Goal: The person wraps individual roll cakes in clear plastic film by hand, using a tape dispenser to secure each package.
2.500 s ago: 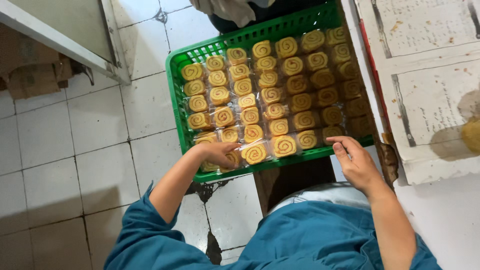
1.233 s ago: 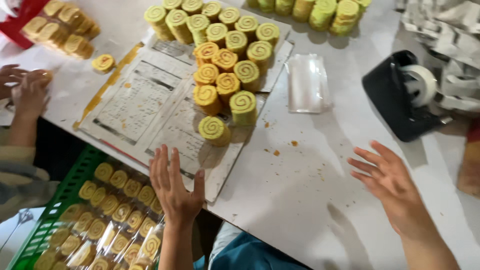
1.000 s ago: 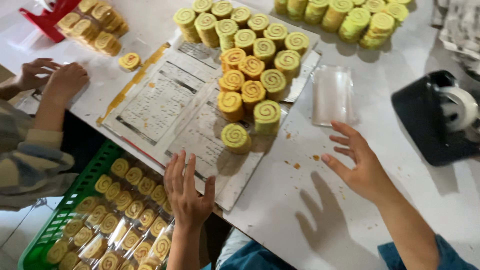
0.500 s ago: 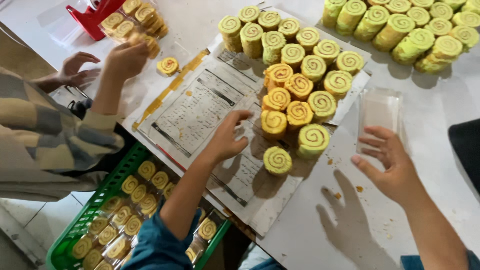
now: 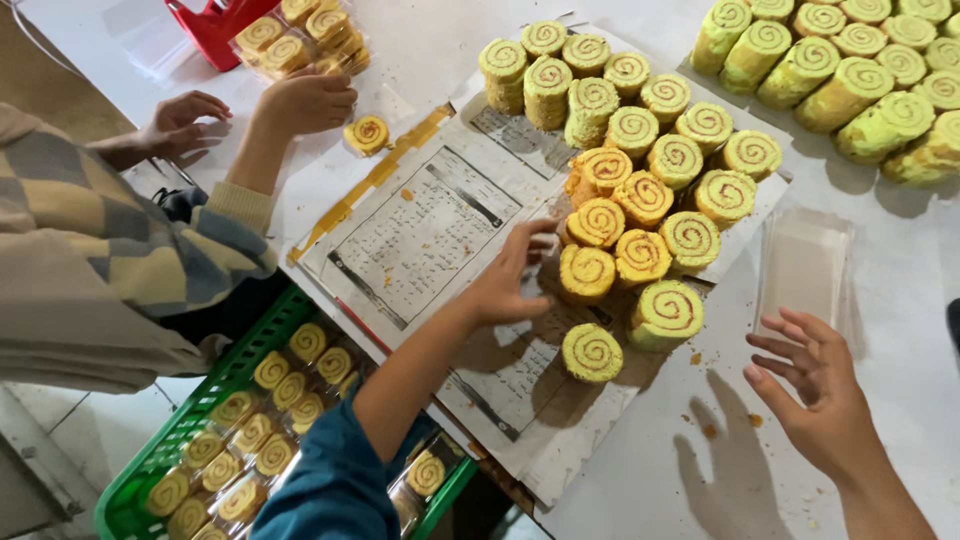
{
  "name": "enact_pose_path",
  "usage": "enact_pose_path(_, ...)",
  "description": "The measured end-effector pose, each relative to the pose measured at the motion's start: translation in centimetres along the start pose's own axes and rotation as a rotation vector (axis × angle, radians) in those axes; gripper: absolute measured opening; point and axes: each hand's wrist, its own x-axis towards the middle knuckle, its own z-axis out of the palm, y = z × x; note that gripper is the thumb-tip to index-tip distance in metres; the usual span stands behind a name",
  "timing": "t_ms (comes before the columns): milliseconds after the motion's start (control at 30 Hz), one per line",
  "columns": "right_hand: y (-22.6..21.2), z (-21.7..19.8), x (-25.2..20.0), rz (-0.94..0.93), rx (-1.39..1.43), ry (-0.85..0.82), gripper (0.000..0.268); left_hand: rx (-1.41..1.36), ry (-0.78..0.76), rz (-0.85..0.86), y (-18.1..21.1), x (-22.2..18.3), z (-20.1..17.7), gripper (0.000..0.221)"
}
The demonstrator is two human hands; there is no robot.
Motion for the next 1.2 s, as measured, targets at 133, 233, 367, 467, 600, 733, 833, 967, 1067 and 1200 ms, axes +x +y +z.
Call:
enact_pose_path(133, 0.4, -0.6, -1.0, -0.009, -0.007, 0.015, 0.074, 0.252, 0.043, 0.327, -1.9, -1.6, 1.0, 0.070)
enact_pose_path(233, -0.2, -0.7, -2.0, -0.024, -0.034, 0.018, 0.075, 0.209, 0.024, 0.158, -0.3, -2.4, 1.9, 0.078)
enact_pose_path(367, -1.2, -1.0, -3.2, 0.030, -0.070, 0.063, 0.072, 0.354, 0.170, 0.147, -1.7, -1.7, 3.8, 0.088)
enact_pose_path(467, 0.9, -2.2, -3.5, -0.049, -0.063, 0.076, 0.071, 0.376, 0.204, 0.182, -3.3, -1.0, 4.8, 0.089)
enact_pose_path(600, 1.4, -3.1, -4.1, -0.054, -0.090, 0.126, 0.068, 0.342, 0.250, 0.173, -3.4, -0.4, 5.4, 0.083)
enact_pose_path(733, 0.7, -3.2, -4.7, 0.008, -0.123, 0.164, 0.062, 0.303, 0.257, 0.180, -3.3, -0.4, 5.9, 0.087)
enact_pose_path(833, 0.8, -3.2, -4.7, 0.049, -0.148, 0.138, 0.059, 0.322, 0.301, 0.276, -4.1, -0.2, 6.4, 0.091)
enact_pose_path(967, -0.3, -2.7, -4.8, 0.079, -0.269, 0.115, 0.046, 0.465, 0.258, 0.112, -3.7, 0.2, 6.4, 0.101)
enact_pose_path(1067, 0.3, -2.9, -4.8, 0.034, -0.313, 0.096, 0.043, 0.530, 0.244, 0.053, -3.3, 0.5, 6.6, 0.106)
enact_pose_path(1200, 0.9, -3.0, -4.8, -0.036, -0.308, 0.084, 0.040, 0.456, 0.294, 0.121, -3.2, 0.6, 6.8, 0.091)
